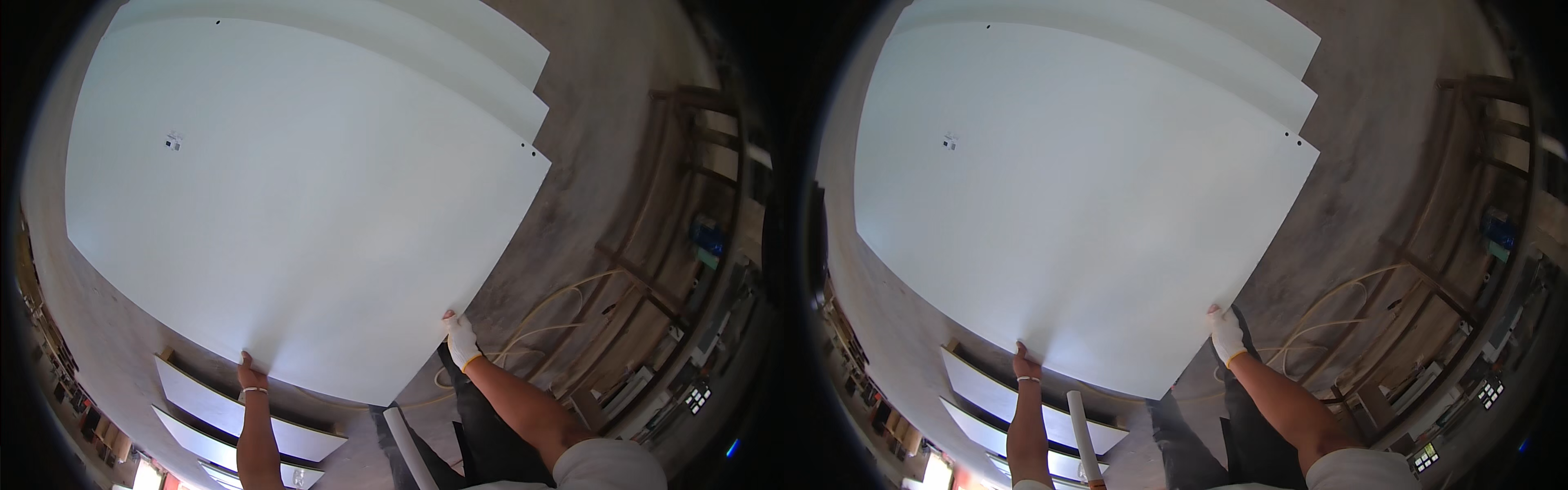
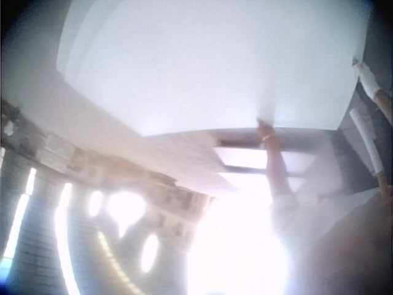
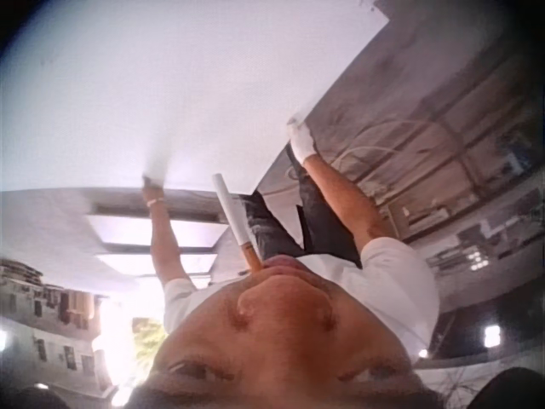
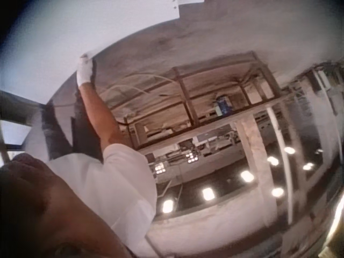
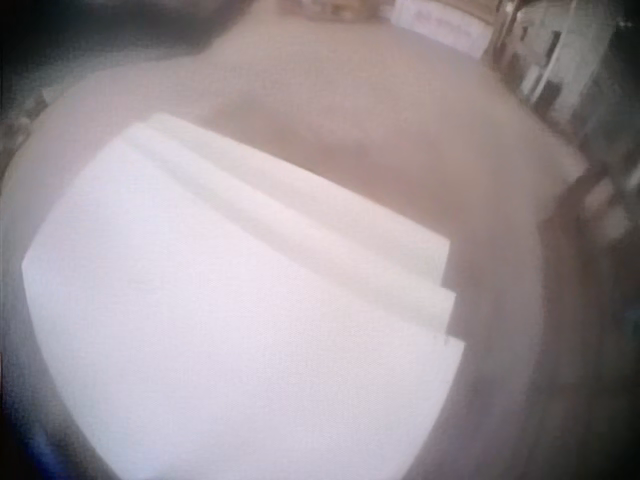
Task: The person wipes the edges and surfaces of several large white panels with a cloth. They lift and stack the panels, then continue wiping each one before placing them back in a pile.
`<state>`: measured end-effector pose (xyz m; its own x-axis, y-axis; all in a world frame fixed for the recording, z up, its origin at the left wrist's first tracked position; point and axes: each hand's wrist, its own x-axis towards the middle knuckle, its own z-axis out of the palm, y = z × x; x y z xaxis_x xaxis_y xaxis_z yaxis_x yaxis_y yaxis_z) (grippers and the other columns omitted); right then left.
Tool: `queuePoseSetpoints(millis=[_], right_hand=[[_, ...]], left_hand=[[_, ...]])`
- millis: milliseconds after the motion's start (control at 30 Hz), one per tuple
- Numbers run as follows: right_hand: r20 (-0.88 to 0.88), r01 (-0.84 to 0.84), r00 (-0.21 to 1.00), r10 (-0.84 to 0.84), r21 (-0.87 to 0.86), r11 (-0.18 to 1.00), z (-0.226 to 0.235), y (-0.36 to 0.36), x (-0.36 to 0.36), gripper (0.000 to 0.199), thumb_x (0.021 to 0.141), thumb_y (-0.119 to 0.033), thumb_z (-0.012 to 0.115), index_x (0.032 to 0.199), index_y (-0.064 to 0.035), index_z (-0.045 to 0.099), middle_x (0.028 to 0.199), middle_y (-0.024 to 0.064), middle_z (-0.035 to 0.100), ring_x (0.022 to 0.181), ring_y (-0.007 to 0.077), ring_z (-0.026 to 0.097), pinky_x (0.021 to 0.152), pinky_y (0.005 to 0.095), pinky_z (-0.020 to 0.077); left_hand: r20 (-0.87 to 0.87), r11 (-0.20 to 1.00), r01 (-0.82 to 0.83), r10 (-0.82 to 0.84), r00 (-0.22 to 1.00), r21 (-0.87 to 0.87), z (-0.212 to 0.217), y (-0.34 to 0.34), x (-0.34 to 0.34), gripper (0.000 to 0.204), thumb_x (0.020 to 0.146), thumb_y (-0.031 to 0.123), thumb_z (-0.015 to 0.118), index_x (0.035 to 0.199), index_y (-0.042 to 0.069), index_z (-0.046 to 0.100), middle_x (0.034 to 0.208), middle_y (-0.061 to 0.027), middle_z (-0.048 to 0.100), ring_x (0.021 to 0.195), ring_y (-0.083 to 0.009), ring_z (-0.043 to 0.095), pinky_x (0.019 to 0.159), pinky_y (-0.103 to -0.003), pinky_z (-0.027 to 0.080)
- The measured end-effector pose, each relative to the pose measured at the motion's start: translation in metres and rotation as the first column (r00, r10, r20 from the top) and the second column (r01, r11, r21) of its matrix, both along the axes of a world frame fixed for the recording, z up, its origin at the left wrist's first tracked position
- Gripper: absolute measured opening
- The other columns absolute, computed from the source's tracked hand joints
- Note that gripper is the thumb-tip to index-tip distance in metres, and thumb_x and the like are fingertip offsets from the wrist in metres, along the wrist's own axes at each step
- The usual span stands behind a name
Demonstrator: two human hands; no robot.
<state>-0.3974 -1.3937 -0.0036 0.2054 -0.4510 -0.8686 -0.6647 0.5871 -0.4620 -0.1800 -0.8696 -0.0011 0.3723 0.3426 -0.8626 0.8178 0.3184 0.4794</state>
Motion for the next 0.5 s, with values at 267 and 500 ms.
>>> queuePoseSetpoints(millis=[267,500], right_hand=[[-0.101,-0.079,0.992,0.076,-0.019,0.997,-0.001,-0.019,0.01,0.037,0.105,-0.036,0.055,0.116,-0.0012,0.065,0.107,0.009,0.07,0.098,0.0195,0.063,0.091,0.0348,0.0486],[0.038,0.031,0.999,-0.028,-0.087,0.996,-0.002,-0.103,0.081,0.029,0.105,-0.031,0.056,0.109,-0.0037,0.066,0.094,0.0009,0.065,0.085,0.0105,0.057,0.081,0.0311,0.0492]], left_hand=[[-0.074,0.995,-0.059,0.066,0.995,0.086,0.013,-0.043,0.02,0.075,0.099,0.072,0.048,0.148,0.015,0.051,0.149,-0.008,0.055,0.134,-0.0312,0.053,0.113,-0.049,0.044],[-0.043,0.998,-0.003,0.005,0.999,0.055,0.001,-0.08,0.034,0.071,0.102,0.065,0.051,0.147,0.01,0.051,0.147,-0.0102,0.056,0.133,-0.0313,0.054,0.112,-0.049,0.046]])
